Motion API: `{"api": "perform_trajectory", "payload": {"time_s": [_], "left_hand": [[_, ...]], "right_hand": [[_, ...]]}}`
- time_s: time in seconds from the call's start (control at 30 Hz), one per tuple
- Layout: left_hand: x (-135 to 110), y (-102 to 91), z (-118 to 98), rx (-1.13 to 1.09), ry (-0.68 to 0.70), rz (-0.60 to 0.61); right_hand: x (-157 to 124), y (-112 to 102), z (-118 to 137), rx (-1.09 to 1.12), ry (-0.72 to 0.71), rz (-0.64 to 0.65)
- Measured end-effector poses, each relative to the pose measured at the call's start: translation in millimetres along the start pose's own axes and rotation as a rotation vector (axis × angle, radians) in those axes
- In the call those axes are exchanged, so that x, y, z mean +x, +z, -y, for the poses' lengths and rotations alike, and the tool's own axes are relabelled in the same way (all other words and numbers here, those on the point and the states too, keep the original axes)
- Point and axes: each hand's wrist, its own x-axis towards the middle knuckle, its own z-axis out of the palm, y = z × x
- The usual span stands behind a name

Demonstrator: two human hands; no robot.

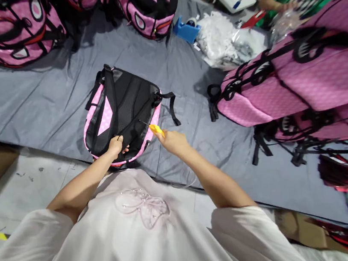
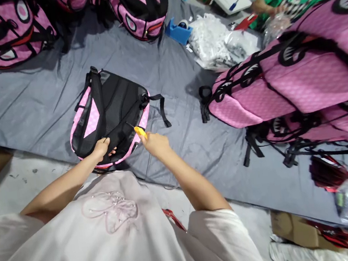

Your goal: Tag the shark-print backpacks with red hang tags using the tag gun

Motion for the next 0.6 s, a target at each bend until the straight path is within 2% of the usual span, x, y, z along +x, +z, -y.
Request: {"api": "perform_trajectory", "payload": {"time_s": [0.1,0.23,0.33,0.37,0.43,0.5,0.53,0.6], "left_hand": [[4,-1.7,1,0.004,0.0,0.019],[8,-5.9,0,0.044,0.006,0.042],[-1,-7.3,-1,0.11,0.033,0.058],[-8,-6.8,-1,0.178,0.105,0.056],[-23,-3.4,0,0.451,0.365,0.013],[-36,3.2,2,0.823,0.634,-0.04],[-41,7.4,2,0.98,0.704,-0.057],[-44,15.7,2,1.157,0.693,-0.048]], "right_hand": [[-1,-2,3,-0.003,0.007,0.038],[0,-10,-1,0.023,0.183,-0.09],[-4,-19,-4,0.057,0.187,-0.082],[-7,-22,-5,0.061,0.217,-0.109],[-17,-27,-8,0.066,0.29,-0.171],[-27,-29,-11,0.083,0.261,-0.108],[-30,-29,-11,0.09,0.233,-0.057],[-33,-29,-7,0.083,0.262,-0.051]]}}
